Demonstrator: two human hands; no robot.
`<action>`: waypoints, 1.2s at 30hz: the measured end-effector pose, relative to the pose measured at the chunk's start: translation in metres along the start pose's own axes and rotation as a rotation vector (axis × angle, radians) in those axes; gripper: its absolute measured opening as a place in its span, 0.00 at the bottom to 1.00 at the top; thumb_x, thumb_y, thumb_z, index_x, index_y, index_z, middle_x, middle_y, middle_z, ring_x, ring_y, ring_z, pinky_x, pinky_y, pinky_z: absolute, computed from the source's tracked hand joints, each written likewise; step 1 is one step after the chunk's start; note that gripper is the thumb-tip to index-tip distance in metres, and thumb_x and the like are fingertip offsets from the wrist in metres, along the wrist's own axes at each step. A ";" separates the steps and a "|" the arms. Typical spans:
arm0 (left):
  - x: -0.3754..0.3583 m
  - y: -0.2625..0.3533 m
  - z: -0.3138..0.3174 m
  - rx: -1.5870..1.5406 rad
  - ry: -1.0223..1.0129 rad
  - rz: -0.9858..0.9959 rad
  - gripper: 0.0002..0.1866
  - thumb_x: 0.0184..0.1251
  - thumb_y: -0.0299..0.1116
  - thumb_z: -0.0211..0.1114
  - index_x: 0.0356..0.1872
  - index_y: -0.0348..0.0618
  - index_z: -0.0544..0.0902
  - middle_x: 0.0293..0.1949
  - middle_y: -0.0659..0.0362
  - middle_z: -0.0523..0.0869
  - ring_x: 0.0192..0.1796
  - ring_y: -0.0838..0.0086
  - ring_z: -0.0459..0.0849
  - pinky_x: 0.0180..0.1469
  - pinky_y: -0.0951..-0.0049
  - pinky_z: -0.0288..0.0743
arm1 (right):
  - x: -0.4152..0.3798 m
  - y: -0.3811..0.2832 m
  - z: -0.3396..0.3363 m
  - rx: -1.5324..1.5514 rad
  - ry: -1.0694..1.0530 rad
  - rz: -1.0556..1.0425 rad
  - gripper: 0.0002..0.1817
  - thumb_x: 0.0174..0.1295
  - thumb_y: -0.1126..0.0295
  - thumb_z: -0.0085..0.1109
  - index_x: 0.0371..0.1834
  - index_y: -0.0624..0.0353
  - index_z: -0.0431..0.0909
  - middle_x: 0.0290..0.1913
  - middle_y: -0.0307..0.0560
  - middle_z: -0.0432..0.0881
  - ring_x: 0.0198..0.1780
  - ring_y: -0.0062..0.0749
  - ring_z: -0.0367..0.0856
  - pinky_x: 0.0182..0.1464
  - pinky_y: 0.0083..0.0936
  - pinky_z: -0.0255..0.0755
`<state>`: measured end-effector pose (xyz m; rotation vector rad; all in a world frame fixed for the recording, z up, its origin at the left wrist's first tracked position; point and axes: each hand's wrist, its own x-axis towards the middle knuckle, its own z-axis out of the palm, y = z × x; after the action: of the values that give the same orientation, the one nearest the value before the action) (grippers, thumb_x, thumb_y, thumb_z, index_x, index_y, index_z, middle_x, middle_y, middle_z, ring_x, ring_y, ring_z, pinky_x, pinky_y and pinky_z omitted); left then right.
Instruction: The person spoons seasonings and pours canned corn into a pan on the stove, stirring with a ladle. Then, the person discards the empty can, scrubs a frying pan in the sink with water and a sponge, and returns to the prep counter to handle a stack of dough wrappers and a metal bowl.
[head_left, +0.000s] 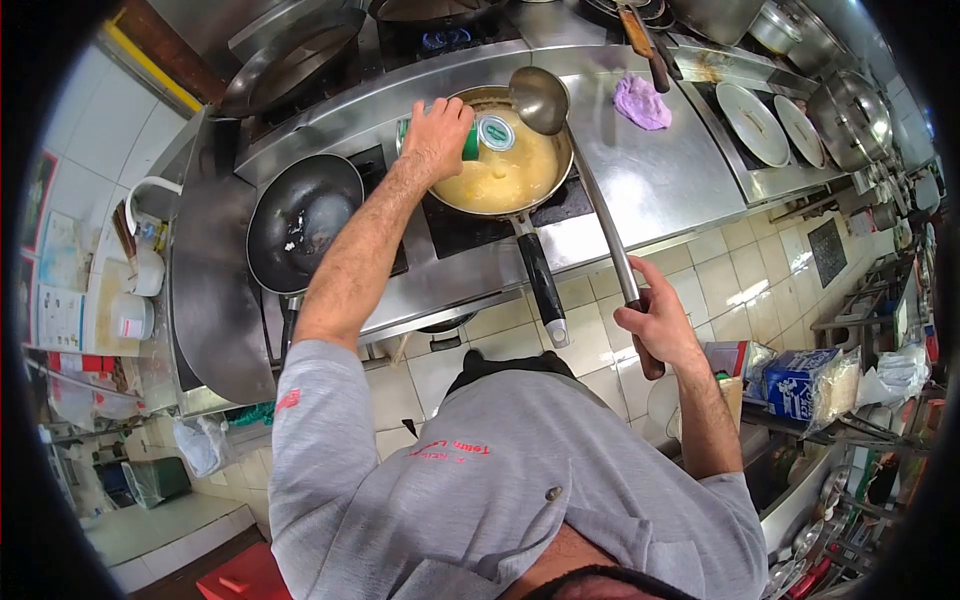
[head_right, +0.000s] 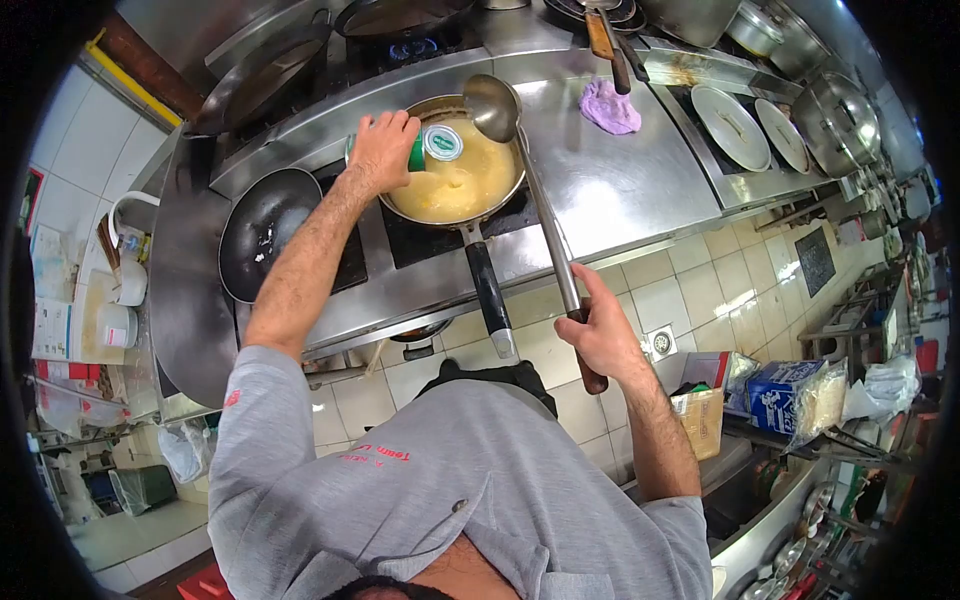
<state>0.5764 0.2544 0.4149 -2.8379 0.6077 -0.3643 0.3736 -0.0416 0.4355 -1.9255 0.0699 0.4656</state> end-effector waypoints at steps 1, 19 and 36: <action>0.000 -0.005 -0.003 0.093 0.002 0.044 0.32 0.35 0.35 0.71 0.47 0.43 0.71 0.44 0.57 0.72 0.52 0.67 0.71 0.54 0.58 0.62 | 0.003 0.003 0.000 -0.033 -0.003 0.026 0.35 0.49 0.78 0.56 0.64 0.62 0.54 0.21 0.41 0.71 0.24 0.22 0.71 0.27 0.21 0.67; -0.004 -0.066 -0.065 0.399 0.120 -0.087 0.30 0.39 0.28 0.67 0.50 0.45 0.69 0.46 0.58 0.71 0.54 0.66 0.68 0.53 0.56 0.61 | 0.020 0.008 0.021 1.050 -0.287 0.298 0.26 0.47 0.80 0.54 0.53 0.57 0.64 0.15 0.42 0.66 0.07 0.27 0.61 0.09 0.22 0.53; -0.214 0.047 -0.051 -1.904 1.104 -0.756 0.37 0.45 0.21 0.65 0.59 0.44 0.59 0.49 0.55 0.73 0.51 0.68 0.74 0.56 0.65 0.67 | 0.059 0.057 -0.047 -0.367 -0.167 -0.209 0.36 0.49 0.78 0.53 0.66 0.57 0.54 0.20 0.46 0.73 0.19 0.31 0.73 0.23 0.27 0.69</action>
<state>0.3558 0.2958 0.4091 -4.0226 -0.5607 -2.9596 0.4267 -0.0970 0.3797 -2.2132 -0.3448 0.5226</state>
